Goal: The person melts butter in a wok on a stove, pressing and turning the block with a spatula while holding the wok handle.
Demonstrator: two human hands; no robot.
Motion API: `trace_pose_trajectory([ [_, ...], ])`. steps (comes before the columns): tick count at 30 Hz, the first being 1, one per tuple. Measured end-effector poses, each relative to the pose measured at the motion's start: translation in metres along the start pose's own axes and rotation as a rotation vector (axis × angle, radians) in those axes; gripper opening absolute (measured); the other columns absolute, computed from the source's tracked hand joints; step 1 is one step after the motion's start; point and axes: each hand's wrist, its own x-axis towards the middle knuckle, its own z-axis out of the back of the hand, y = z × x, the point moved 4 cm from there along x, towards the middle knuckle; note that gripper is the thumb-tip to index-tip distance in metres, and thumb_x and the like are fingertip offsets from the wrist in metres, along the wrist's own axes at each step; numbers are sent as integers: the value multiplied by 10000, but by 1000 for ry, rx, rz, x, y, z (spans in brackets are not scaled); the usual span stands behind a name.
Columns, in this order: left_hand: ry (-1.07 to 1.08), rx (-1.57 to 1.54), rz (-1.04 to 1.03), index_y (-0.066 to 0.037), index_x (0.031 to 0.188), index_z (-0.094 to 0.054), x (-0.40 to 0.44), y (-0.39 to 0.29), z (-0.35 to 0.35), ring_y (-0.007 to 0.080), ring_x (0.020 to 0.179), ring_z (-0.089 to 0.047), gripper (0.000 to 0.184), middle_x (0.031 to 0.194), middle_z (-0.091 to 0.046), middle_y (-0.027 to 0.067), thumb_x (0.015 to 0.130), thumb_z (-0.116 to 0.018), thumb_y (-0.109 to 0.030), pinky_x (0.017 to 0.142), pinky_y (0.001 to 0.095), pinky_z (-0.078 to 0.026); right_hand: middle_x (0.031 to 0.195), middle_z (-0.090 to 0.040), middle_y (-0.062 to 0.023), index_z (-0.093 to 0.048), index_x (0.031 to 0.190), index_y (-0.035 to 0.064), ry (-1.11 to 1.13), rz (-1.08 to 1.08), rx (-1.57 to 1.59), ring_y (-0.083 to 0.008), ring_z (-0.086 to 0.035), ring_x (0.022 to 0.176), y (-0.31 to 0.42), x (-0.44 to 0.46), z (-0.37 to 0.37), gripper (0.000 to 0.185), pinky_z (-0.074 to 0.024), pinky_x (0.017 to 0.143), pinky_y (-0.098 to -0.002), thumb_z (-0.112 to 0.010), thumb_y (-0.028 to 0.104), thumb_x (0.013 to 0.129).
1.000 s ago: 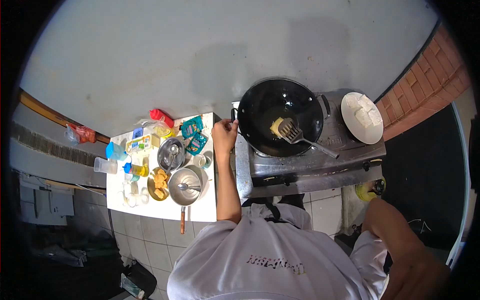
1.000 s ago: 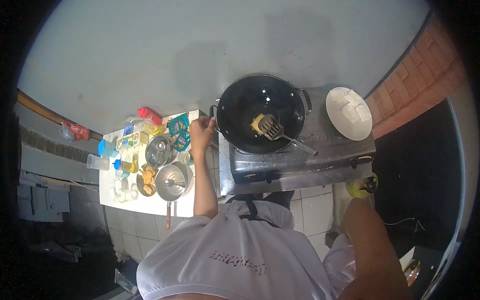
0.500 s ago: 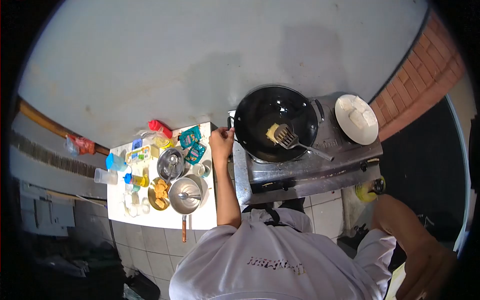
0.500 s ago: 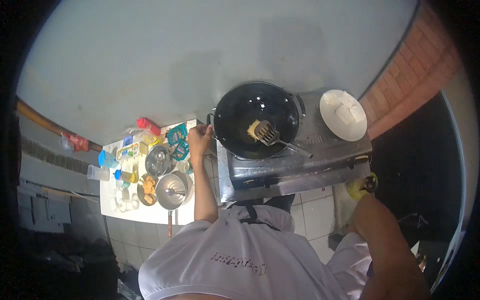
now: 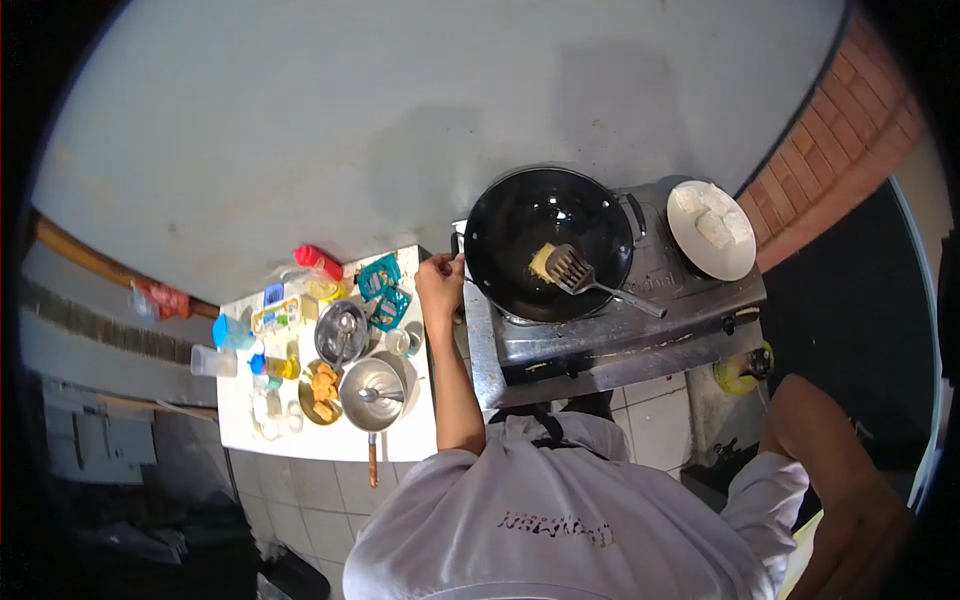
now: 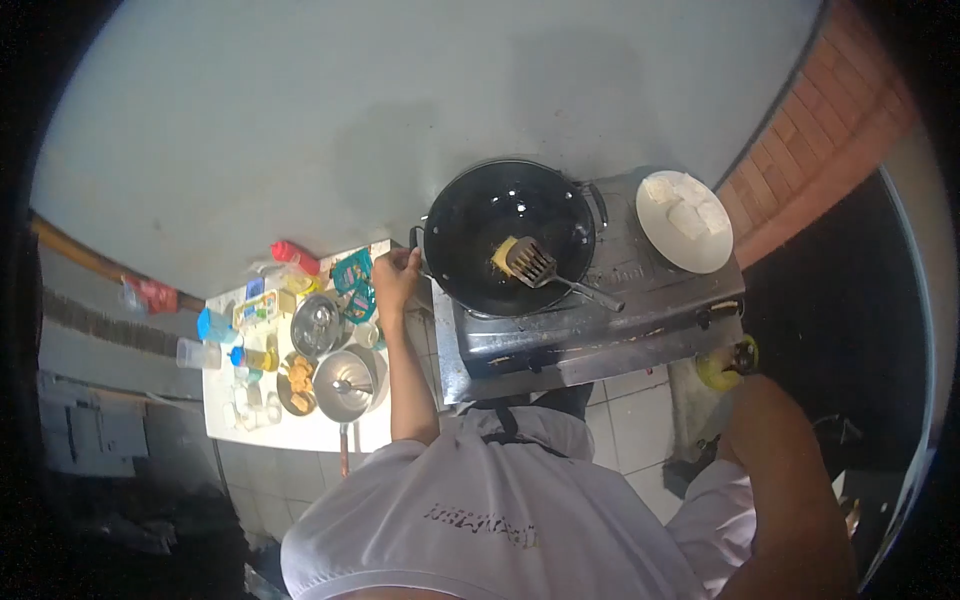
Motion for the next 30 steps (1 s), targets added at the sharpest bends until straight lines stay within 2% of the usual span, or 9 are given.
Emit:
trace_pose_trajectory([
  [6,-29,11,-10,41,882,-714,0,-1,0,310,622,-658,301,677,-664,167,808,-740,-249,610,388,-506,1056,-670,-101,-503,1328,52,13,13,23,-236,-586,583,-9,-2,9,494,-496,606,-376,-595,334,933],
  [11,14,15,13,35,877,-717,3,-4,0,212,545,-595,259,609,-620,115,814,-750,-214,562,346,-474,1060,-671,-93,-508,1328,58,12,13,3,-232,-585,582,-9,8,10,489,-492,606,-369,-597,330,932],
  [17,-6,3,1,31,885,-720,4,-5,1,209,540,-592,273,610,-627,118,820,-750,-232,556,348,-470,1065,-673,-83,-514,1327,64,31,8,11,-227,-583,581,-15,14,15,482,-488,607,-360,-599,326,932],
  [22,-18,-71,28,29,872,-717,7,7,-5,272,618,-670,277,666,-674,155,811,-749,-239,595,368,-504,1069,-675,-74,-519,1327,70,43,31,39,-223,-582,579,-18,8,25,476,-484,607,-353,-601,322,931],
  [28,23,-73,29,44,876,-715,5,-5,1,265,601,-670,278,676,-679,161,820,-736,-228,594,370,-499,1073,-677,-64,-525,1326,76,40,45,38,-217,-580,578,-20,11,28,470,-479,607,-345,-604,317,930],
  [30,-5,-17,25,46,884,-716,5,-12,3,229,593,-661,285,674,-677,162,831,-739,-233,589,355,-497,1075,-678,-60,-527,1326,78,40,39,28,-216,-580,577,-19,12,26,468,-477,607,-342,-604,316,930],
])
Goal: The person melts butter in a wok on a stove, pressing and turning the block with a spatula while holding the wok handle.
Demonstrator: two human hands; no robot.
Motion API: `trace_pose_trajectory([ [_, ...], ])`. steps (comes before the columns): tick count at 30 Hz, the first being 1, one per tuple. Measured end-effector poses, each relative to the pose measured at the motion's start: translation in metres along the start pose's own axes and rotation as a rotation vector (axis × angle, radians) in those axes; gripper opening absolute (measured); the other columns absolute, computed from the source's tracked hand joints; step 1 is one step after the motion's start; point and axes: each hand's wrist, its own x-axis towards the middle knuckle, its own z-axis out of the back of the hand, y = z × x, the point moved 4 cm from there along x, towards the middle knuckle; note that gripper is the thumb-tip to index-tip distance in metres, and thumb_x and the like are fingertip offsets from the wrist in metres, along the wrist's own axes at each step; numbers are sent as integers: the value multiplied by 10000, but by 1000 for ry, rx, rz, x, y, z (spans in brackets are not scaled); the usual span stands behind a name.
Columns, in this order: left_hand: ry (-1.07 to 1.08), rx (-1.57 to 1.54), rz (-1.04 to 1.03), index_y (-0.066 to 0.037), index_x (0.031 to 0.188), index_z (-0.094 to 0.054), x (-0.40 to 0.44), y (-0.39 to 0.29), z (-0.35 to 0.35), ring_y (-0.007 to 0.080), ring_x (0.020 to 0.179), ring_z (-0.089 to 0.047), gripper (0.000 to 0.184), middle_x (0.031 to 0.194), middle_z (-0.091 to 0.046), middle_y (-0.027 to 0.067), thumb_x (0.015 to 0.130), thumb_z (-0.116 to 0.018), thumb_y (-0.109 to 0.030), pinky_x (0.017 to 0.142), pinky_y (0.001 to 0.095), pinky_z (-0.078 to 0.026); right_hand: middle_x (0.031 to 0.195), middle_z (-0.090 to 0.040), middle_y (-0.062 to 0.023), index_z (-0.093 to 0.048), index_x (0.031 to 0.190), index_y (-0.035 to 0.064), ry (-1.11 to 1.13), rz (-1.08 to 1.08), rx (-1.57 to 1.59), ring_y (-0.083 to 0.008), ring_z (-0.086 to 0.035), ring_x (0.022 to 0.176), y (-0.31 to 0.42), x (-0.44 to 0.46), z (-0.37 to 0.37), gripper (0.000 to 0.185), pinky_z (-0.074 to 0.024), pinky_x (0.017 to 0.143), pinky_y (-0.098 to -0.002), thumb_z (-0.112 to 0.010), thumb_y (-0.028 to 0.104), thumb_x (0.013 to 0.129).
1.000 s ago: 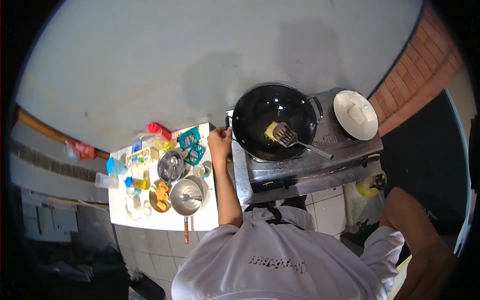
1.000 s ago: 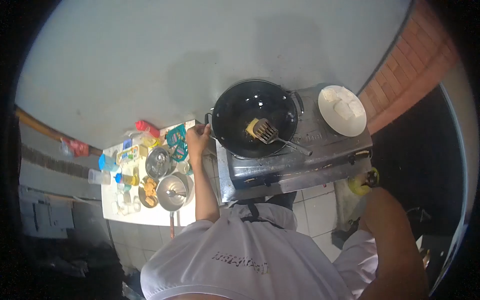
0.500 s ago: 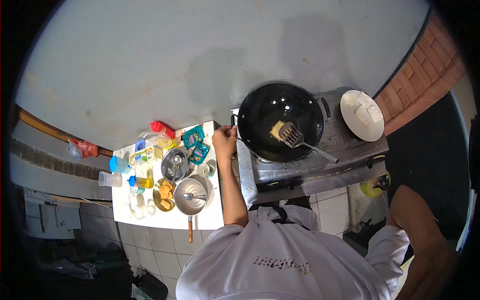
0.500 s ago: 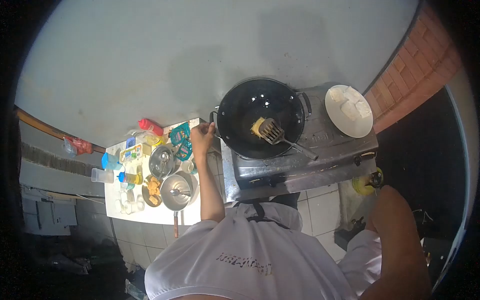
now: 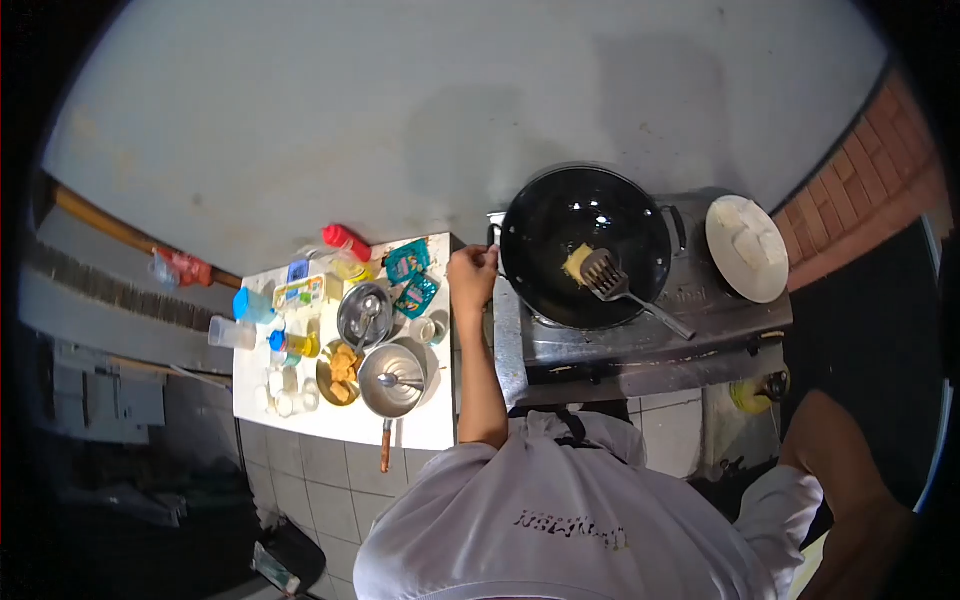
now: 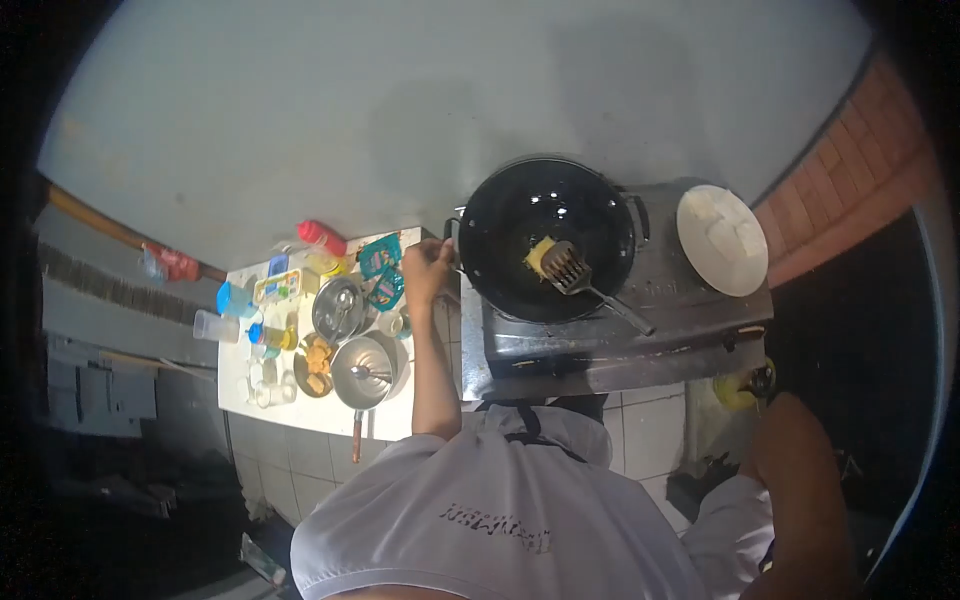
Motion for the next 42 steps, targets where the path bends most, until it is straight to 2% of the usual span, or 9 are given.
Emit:
trace_pose_trajectory([
  [7,21,18,-8,30,861,-716,-2,0,-2,211,569,-631,263,645,-660,125,829,-735,-230,566,349,-479,1080,-680,-48,-534,1325,86,16,6,-13,-210,-578,575,8,3,-3,460,-472,607,-333,-607,310,929],
  [12,-26,36,1,18,926,-719,-5,6,-4,306,659,-674,320,709,-675,160,815,-742,-281,633,393,-516,1084,-682,-40,-539,1324,91,38,25,18,-206,-577,574,8,-5,0,455,-468,607,-326,-609,306,929],
  [16,-63,73,-19,5,941,-721,-8,10,-5,341,707,-675,350,726,-675,171,810,-743,-319,667,426,-520,1087,-683,-33,-543,1324,96,48,35,27,-202,-576,573,2,-4,1,451,-465,607,-320,-610,303,928],
  [21,-33,-3,6,25,925,-723,-8,10,-5,285,610,-649,329,656,-645,147,802,-761,-278,600,377,-499,1091,-685,-24,-548,1323,101,45,34,-8,-198,-574,572,12,-4,-8,447,-461,607,-313,-612,299,928],
  [31,-30,74,-53,44,943,-715,-13,-8,2,234,545,-604,324,609,-621,123,809,-756,-248,561,359,-470,1099,-688,-7,-558,1322,112,35,35,-19,-189,-572,569,10,-6,-17,438,-453,608,-299,-616,292,927],
  [38,-26,86,-64,50,960,-713,-12,-1,0,243,571,-629,345,632,-635,134,808,-758,-257,582,362,-486,1105,-691,5,-565,1321,120,43,37,-18,-184,-570,567,16,-1,-20,432,-447,608,-289,-618,286,926],
  [42,-29,36,-19,28,935,-720,-12,4,-3,278,601,-651,332,645,-648,133,797,-764,-271,600,384,-501,1108,-692,11,-569,1320,124,72,37,-9,-180,-569,566,15,-5,-22,429,-444,608,-284,-620,283,925],
])
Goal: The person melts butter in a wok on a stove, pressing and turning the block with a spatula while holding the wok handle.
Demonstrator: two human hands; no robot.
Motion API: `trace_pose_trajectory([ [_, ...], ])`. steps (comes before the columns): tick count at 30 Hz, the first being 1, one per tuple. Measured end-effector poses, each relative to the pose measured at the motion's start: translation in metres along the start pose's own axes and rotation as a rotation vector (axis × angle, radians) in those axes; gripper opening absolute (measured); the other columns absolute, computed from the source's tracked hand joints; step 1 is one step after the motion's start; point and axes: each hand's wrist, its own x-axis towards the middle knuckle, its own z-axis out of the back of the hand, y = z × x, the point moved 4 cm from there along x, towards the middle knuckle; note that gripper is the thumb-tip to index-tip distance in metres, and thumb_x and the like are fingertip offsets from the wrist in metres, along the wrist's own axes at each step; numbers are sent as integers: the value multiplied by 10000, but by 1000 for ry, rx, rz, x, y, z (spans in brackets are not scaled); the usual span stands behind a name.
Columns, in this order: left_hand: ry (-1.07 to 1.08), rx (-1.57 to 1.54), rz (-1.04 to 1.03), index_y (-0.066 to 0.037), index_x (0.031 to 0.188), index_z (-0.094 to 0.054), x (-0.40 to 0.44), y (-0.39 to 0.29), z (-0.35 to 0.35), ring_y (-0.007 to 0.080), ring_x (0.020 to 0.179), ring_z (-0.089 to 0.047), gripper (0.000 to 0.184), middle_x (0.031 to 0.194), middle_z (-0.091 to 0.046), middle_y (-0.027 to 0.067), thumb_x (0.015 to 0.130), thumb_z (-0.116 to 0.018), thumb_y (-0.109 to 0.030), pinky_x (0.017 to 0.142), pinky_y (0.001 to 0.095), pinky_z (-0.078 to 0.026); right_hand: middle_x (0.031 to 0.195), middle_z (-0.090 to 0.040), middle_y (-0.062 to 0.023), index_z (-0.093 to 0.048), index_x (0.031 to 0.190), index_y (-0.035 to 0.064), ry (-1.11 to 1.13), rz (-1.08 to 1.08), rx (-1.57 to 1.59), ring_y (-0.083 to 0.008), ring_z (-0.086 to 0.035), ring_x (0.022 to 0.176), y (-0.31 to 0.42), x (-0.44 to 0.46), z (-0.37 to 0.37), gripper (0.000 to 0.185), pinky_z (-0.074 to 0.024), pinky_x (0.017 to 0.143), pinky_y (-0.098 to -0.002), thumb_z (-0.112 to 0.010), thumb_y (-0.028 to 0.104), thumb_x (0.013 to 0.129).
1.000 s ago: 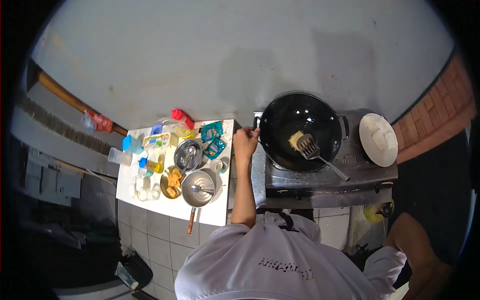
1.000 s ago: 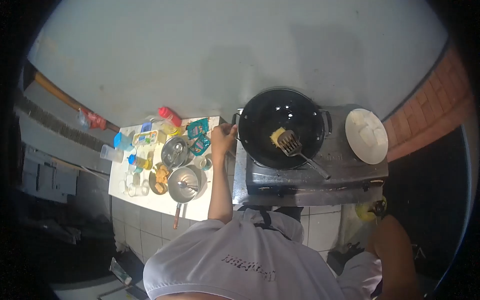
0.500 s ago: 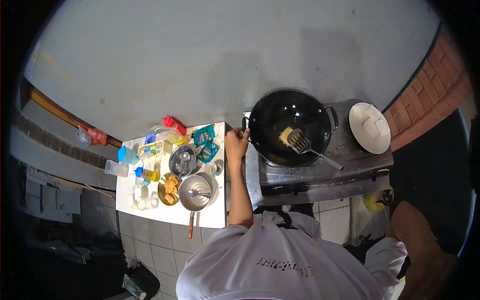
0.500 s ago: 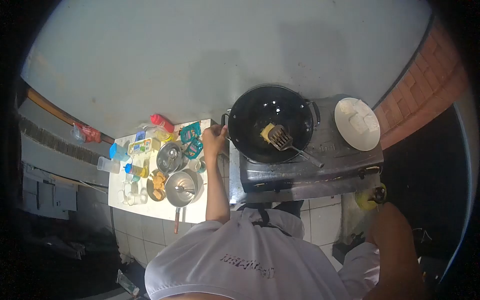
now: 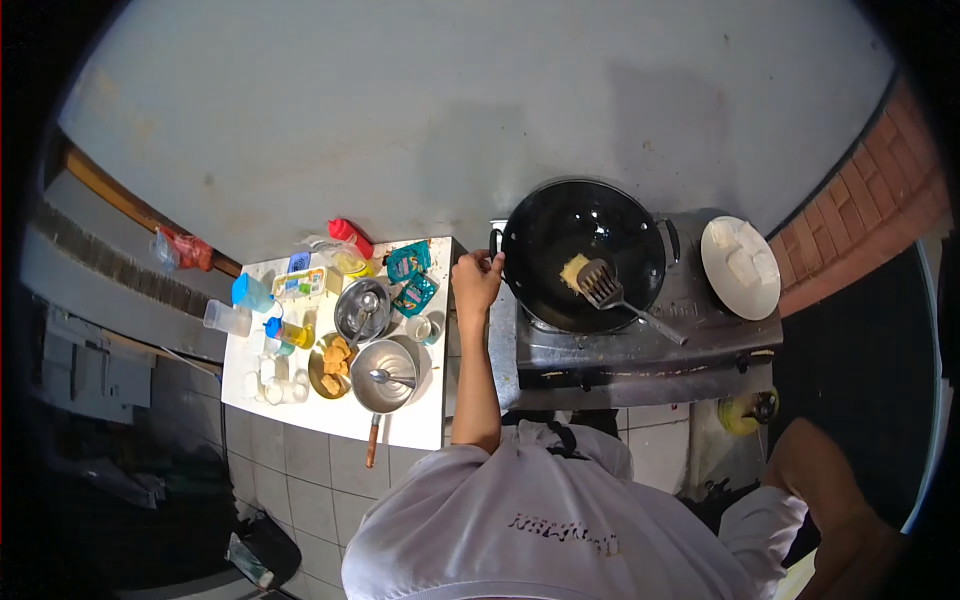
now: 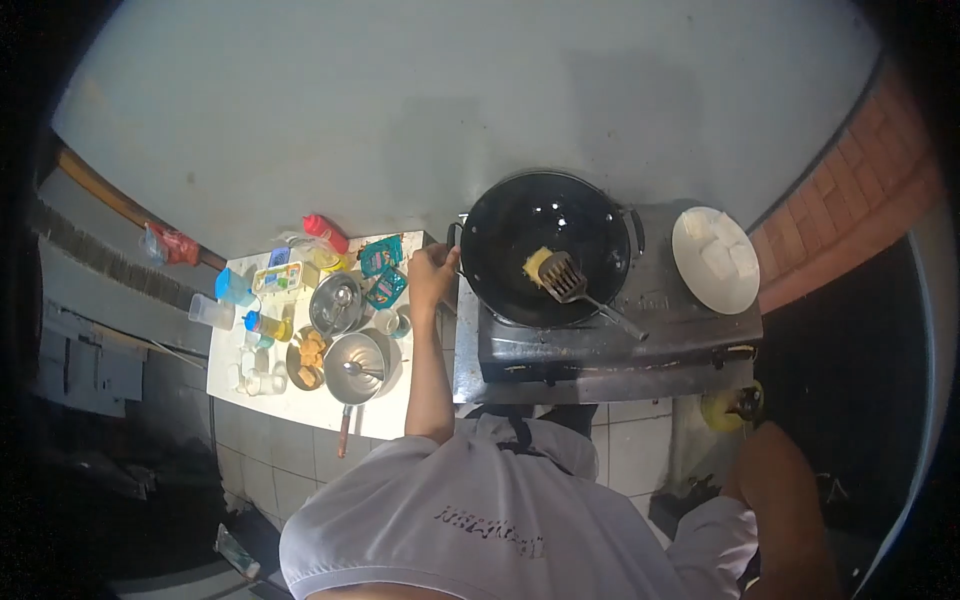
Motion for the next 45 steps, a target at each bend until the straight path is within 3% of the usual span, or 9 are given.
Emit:
trace_pose_trajectory([
  [5,1,34,24,-5,929,-727,1,4,-1,331,724,-683,341,738,-683,165,803,-748,-321,677,425,-515,1112,-694,20,-574,1320,129,-23,13,-7,-176,-568,565,-6,-1,3,425,-440,608,-277,-622,279,925],
  [22,1,-21,73,-1,910,-728,1,8,0,332,719,-680,336,743,-684,166,799,-755,-317,674,420,-524,1125,-700,49,-591,1318,148,13,36,16,-161,-563,560,-26,8,8,414,-427,609,-253,-628,266,923],
  [26,106,-19,68,62,920,-709,3,2,2,251,721,-703,331,772,-708,185,853,-709,-263,676,346,-529,1128,-701,56,-595,1317,152,15,50,5,-158,-562,559,-24,14,7,412,-424,609,-247,-630,263,922],
  [32,53,-8,44,44,950,-714,2,2,1,259,596,-644,333,671,-656,156,816,-751,-258,586,370,-493,1133,-703,66,-601,1317,159,30,68,14,-153,-561,558,-29,18,-1,408,-419,609,-239,-632,258,922],
  [38,24,-15,37,23,963,-721,2,8,0,276,641,-664,357,688,-667,139,804,-765,-293,642,374,-514,1104,-715,79,-609,1312,164,249,84,250,-163,-563,582,-42,26,0,408,-426,654,-247,-635,265,917],
  [41,23,0,60,25,979,-719,0,6,2,267,633,-661,359,674,-659,136,805,-764,-285,636,369,-511,1076,-728,39,-618,1301,162,23,-8,-177,-178,-568,600,-5,14,-21,406,-444,625,-288,-637,270,911],
  [42,28,-4,56,25,979,-719,-1,4,2,267,633,-661,359,674,-659,136,805,-764,-285,636,369,-511,1139,-703,-27,-618,1305,194,-221,-453,-408,-209,-580,593,5,7,-25,436,-446,605,-280,-664,313,888],
  [44,13,-11,19,26,994,-718,-2,-2,6,255,618,-652,356,659,-649,133,809,-761,-275,627,362,-504,1202,-678,-92,-617,1309,226,-466,-897,-640,-239,-593,586,-23,-24,-16,468,-449,585,-271,-691,355,866],
  [45,14,-17,31,30,1000,-715,-3,-5,7,245,604,-643,356,650,-641,130,813,-757,-269,618,357,-497,1022,-675,-127,-636,1180,86,-670,-395,-915,-203,-607,592,-63,-47,-5,501,-444,546,-257,-691,437,827],
])
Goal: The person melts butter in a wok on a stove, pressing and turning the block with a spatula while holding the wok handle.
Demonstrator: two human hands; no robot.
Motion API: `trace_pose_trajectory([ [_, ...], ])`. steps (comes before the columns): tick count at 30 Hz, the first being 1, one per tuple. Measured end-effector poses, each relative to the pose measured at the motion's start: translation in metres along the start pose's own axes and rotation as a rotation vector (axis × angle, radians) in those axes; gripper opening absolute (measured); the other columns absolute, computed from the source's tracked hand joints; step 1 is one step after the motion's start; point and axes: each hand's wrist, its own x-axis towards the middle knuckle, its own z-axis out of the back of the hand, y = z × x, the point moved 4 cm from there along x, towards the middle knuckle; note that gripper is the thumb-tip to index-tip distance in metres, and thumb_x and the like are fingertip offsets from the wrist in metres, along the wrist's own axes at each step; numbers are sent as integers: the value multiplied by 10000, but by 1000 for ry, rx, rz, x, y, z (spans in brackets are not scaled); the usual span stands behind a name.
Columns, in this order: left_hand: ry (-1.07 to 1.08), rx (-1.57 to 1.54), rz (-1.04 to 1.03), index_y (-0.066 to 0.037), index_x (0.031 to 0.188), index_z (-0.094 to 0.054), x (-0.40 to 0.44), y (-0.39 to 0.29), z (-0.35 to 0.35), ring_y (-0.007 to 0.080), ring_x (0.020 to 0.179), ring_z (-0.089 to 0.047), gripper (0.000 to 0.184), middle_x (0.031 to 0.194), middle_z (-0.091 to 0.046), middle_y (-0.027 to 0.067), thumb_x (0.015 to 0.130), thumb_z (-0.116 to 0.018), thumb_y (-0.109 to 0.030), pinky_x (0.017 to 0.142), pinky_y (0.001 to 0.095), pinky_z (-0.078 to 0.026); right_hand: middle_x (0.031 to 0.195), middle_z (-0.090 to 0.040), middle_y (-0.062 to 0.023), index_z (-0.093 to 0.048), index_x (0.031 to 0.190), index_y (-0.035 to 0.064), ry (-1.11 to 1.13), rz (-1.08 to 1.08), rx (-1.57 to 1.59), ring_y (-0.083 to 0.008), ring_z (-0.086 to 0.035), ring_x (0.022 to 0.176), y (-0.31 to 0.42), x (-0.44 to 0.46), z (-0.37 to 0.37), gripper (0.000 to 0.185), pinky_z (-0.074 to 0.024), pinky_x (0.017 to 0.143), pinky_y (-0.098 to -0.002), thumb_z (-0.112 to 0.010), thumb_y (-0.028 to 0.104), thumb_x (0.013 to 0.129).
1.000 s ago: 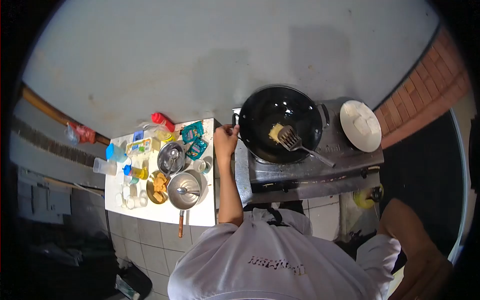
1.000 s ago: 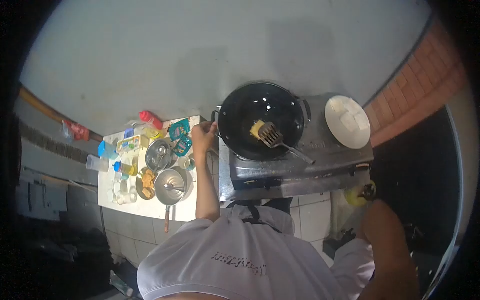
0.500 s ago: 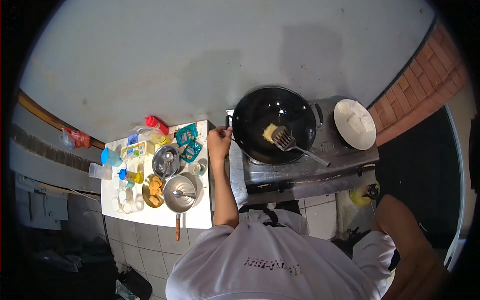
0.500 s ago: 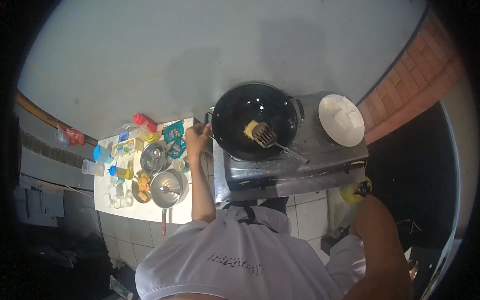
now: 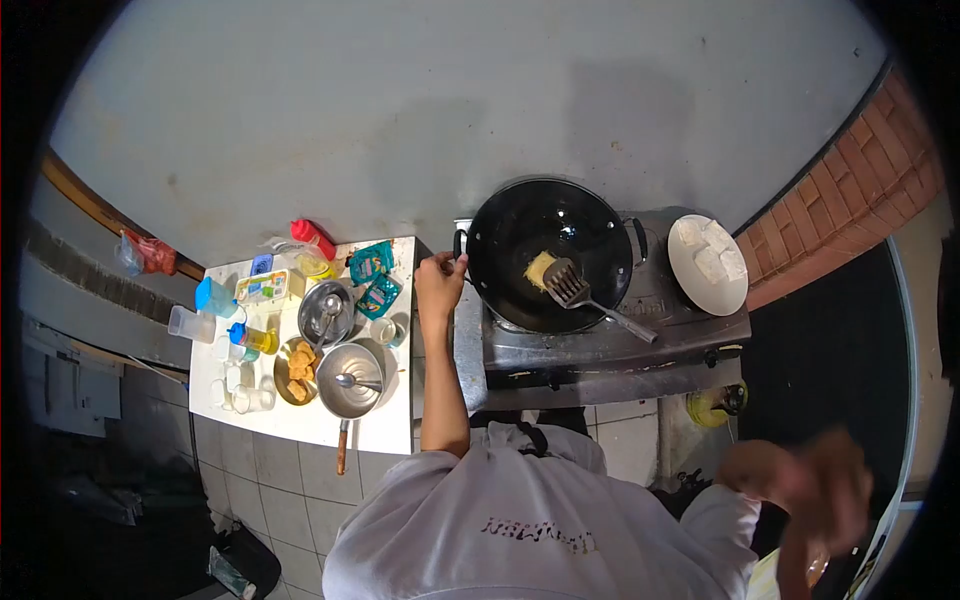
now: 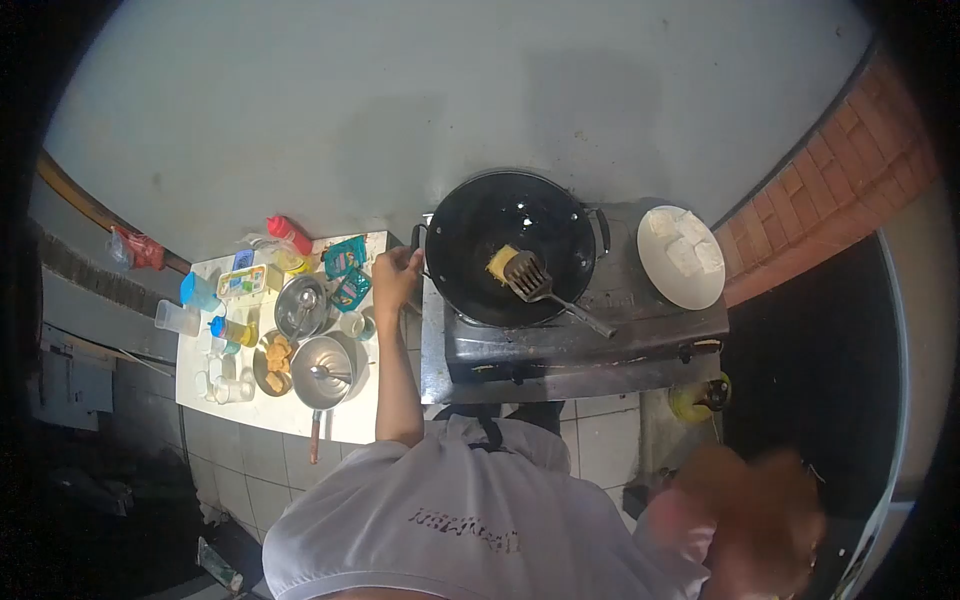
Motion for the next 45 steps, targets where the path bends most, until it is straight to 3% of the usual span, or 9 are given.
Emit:
trace_pose_trajectory([
  [3,5,-13,14,31,999,-715,0,3,-1,244,598,-639,351,648,-641,133,818,-751,-267,611,357,-493,926,-684,-170,-626,1102,-75,85,-325,-254,-216,-669,820,-46,13,-26,448,-518,690,-324,-625,324,900],
  [5,3,-4,6,31,997,-715,-1,3,-1,242,593,-635,344,644,-639,133,821,-747,-263,607,358,-490,952,-693,-162,-646,1118,-15,228,-390,-368,-297,-672,857,-136,-4,-37,320,-504,762,-354,-673,165,856],
  [13,36,18,-18,39,948,-715,7,-2,0,180,555,-612,275,635,-652,115,845,-728,-216,573,326,-477,1259,-546,-293,-561,1229,-42,371,-551,-335,-425,-533,1173,-266,-95,-77,494,-424,983,-443,-669,309,898],
  [23,77,70,-101,42,857,-704,16,-7,5,226,604,-663,271,696,-691,147,843,-722,-228,614,344,-508,966,-682,-225,-633,1123,-11,181,-857,-169,-335,-671,944,-297,-130,-109,387,-520,825,-399,-758,189,817],
  [26,111,129,-134,32,838,-699,20,-4,4,229,568,-637,262,648,-662,142,841,-726,-229,582,357,-488,818,-686,-162,-680,995,2,17,-553,-202,-232,-669,741,-290,-116,-109,240,-515,669,-337,-759,119,801],
  [31,117,45,-130,32,832,-695,21,4,1,195,516,-572,255,598,-624,117,836,-732,-220,530,338,-446,611,-565,-21,-672,918,-1,-281,-722,143,-42,-447,538,-287,-88,-128,125,-359,494,-245,-715,89,843],
  [38,123,12,-134,23,788,-681,23,11,0,179,504,-549,238,580,-600,100,833,-730,-206,525,332,-437,685,-542,-64,-618,937,3,-62,-359,-294,-144,-541,608,-243,-23,-130,102,-401,523,-282,-648,94,905],
  [43,150,39,-109,24,802,-696,25,4,4,196,524,-576,242,600,-621,107,825,-737,-213,545,335,-457,740,-576,-147,-556,990,2,-37,-100,-407,-353,-615,697,-255,-1,-143,114,-463,594,-404,-576,106,949],
  [45,172,52,-87,27,818,-703,25,-2,6,208,537,-593,240,618,-633,116,826,-737,-211,555,337,-467,746,-587,-167,-539,988,-3,-9,-266,-312,-383,-612,694,-273,-9,-161,116,-464,597,-409,-561,106,957],
])
